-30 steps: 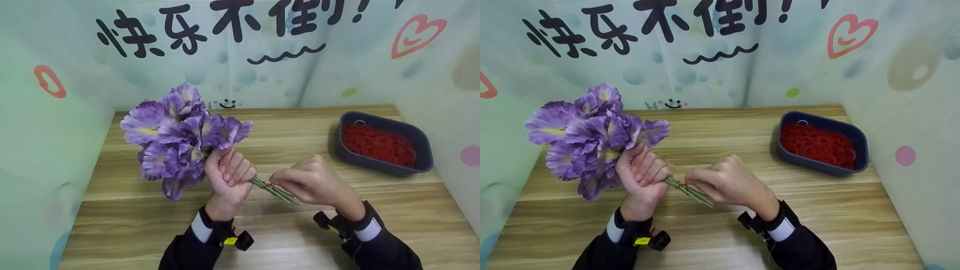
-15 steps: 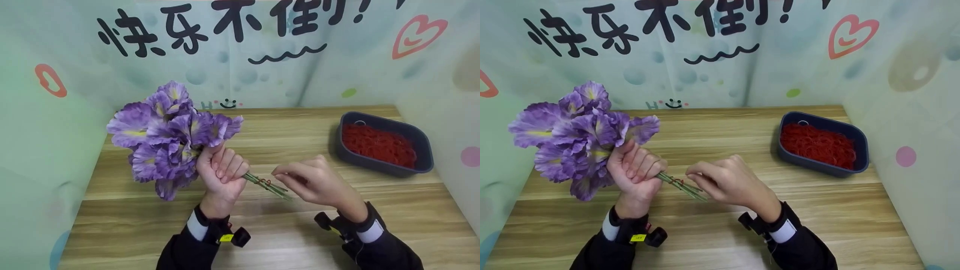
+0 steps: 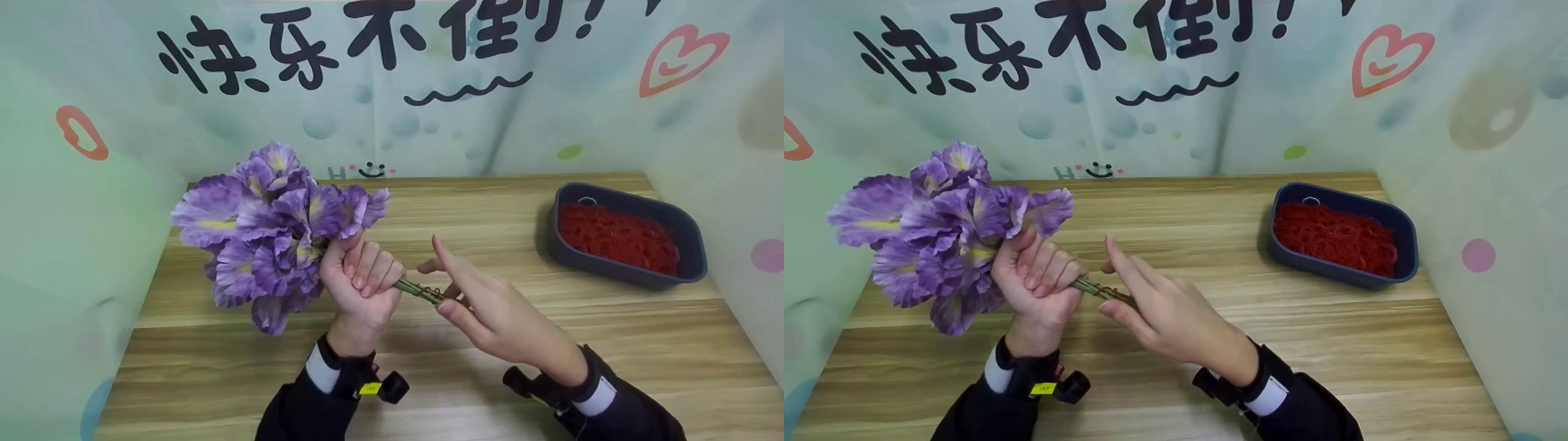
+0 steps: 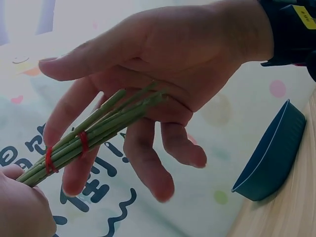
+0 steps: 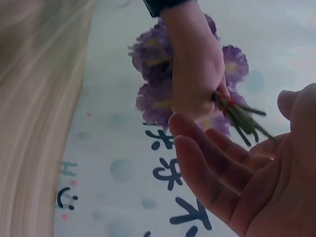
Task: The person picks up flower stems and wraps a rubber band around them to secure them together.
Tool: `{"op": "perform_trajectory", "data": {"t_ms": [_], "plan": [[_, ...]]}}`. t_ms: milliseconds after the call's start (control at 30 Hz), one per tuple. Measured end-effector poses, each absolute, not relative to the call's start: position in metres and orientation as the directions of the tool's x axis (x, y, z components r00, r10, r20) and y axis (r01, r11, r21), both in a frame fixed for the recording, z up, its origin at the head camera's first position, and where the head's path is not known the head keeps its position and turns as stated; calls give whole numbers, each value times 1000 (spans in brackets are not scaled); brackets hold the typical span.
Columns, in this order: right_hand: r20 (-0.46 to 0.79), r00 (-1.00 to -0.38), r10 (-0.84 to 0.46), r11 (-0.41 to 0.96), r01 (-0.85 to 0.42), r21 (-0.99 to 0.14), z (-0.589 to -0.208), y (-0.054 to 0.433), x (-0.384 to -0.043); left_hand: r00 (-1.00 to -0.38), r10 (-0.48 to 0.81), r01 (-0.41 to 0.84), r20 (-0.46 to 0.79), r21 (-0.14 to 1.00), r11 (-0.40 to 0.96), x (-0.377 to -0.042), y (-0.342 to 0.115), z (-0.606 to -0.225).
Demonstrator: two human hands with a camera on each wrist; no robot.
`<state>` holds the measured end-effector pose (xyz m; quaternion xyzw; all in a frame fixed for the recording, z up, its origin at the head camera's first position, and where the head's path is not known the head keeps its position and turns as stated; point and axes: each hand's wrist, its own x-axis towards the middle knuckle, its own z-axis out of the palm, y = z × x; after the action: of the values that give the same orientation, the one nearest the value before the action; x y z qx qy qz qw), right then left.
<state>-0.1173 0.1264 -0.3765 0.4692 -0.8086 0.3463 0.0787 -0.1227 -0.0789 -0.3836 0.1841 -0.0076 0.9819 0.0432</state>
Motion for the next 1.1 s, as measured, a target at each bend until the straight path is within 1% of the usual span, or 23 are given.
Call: {"op": "perform_trajectory", "data": {"t_ms": [333, 567, 833, 1100], "plan": [[334, -604, -724, 449, -780, -435, -382, 117, -107, -927, 93, -96, 364, 11, -995, -123, -78, -385], [266, -657, -705, 537, -740, -404, -383, 117, -105, -931, 81, -76, 357, 28, -997, -123, -78, -385], [228, -679, -698, 603, -728, -326, -385, 115, -106, -942, 78, -59, 326, 68, -996, -123, -78, -385], [238, -670, -703, 593, -737, -324, -385, 112, -107, -939, 99, -83, 330, 64, -995, -123, -78, -387]]}}
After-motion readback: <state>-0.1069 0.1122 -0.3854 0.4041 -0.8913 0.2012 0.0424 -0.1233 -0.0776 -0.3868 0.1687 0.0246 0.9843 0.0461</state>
